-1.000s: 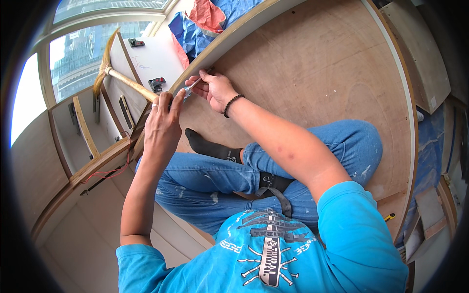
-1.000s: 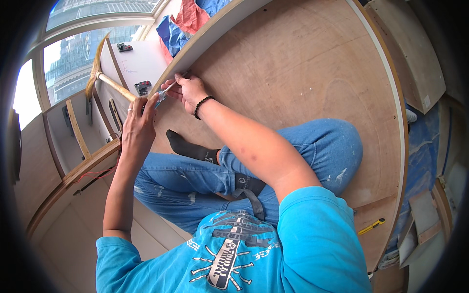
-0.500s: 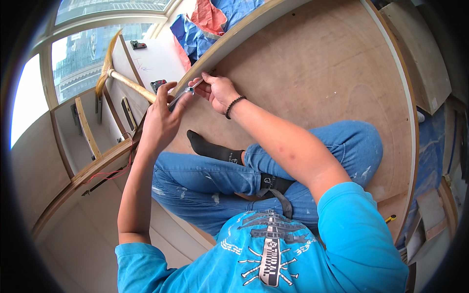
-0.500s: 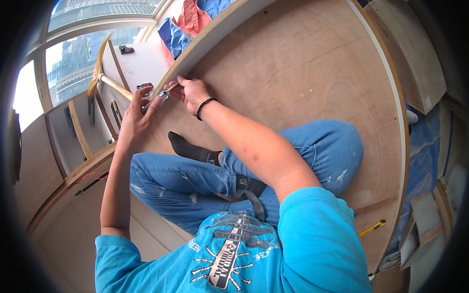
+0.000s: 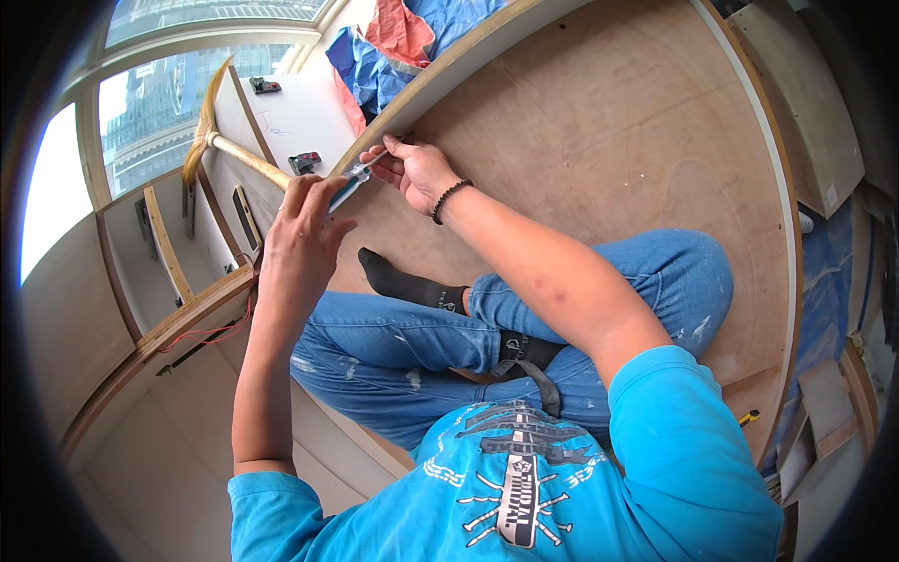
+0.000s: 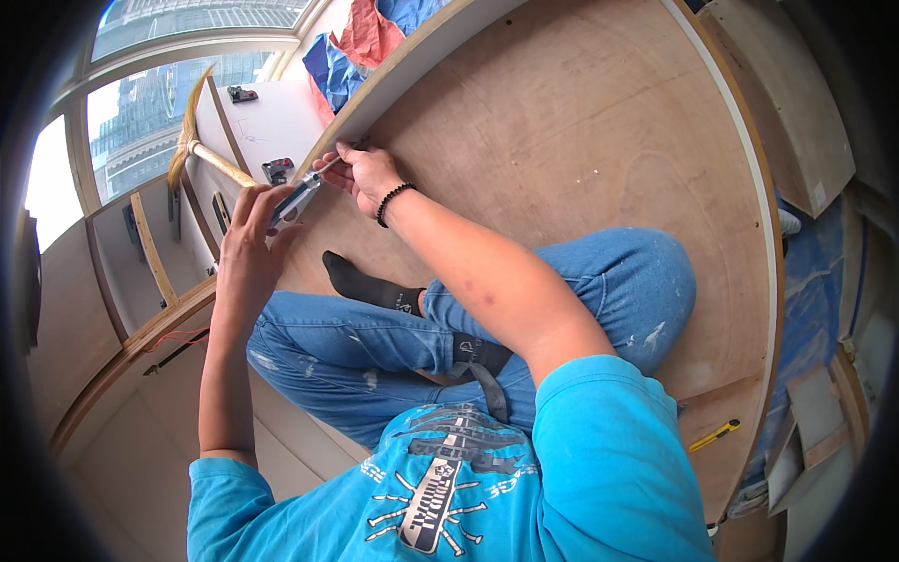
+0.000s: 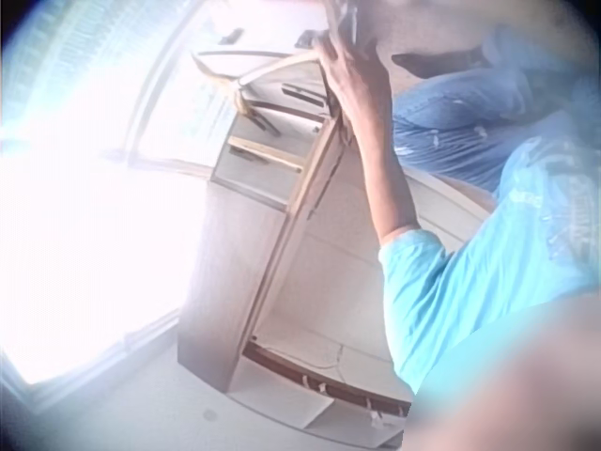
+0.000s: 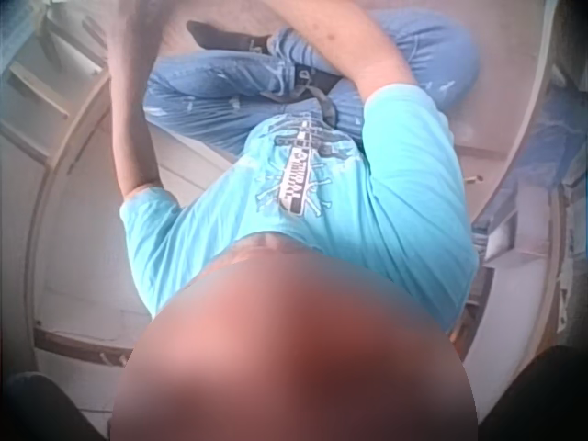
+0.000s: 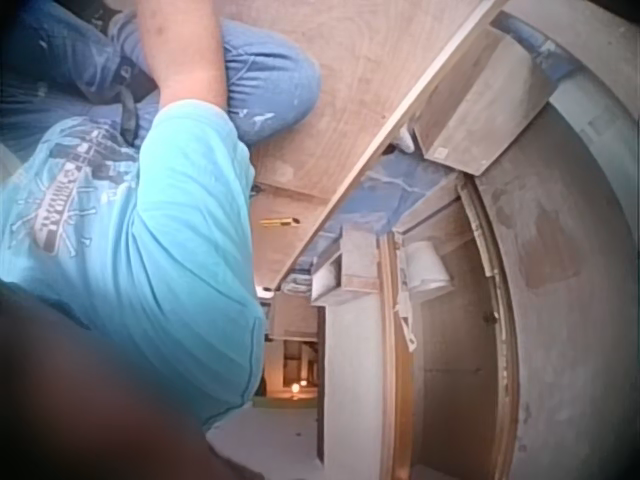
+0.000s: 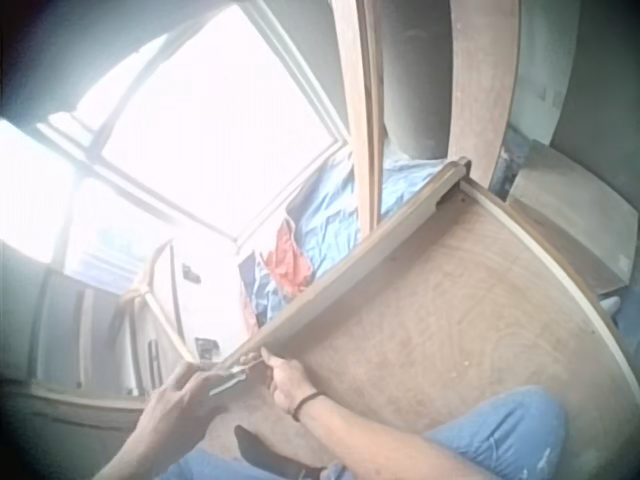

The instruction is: The person sits on the floor and uses a screwdriver to fasten screws into a curved wooden shelf or cabinet component. They repeatedly position screws and turn the screwdriver to secure the trim along the edge of the wooden structure.

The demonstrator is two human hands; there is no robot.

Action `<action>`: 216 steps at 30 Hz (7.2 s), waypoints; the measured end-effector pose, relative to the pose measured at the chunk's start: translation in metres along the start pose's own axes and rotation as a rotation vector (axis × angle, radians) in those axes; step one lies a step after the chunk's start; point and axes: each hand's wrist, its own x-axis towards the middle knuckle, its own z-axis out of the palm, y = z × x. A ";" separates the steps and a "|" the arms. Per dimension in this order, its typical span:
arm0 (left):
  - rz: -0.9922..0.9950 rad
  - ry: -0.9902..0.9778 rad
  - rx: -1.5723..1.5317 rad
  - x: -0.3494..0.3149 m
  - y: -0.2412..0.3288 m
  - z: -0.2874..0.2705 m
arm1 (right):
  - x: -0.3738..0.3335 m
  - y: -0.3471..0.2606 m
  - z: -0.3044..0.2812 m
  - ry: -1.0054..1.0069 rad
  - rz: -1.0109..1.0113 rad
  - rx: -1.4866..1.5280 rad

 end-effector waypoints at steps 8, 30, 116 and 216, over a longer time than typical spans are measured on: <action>-0.530 -0.050 -0.234 0.009 -0.002 0.001 | 0.001 -0.001 0.000 -0.006 -0.008 0.022; -0.617 -0.027 -0.157 0.012 0.007 0.005 | -0.003 -0.001 0.000 0.011 -0.003 0.006; 0.222 -0.233 -0.471 -0.032 -0.016 0.068 | -0.223 -0.237 0.032 0.688 -0.573 -2.664; 0.251 -0.282 -0.416 -0.037 -0.007 0.078 | -0.115 -0.258 0.135 1.194 0.191 -2.156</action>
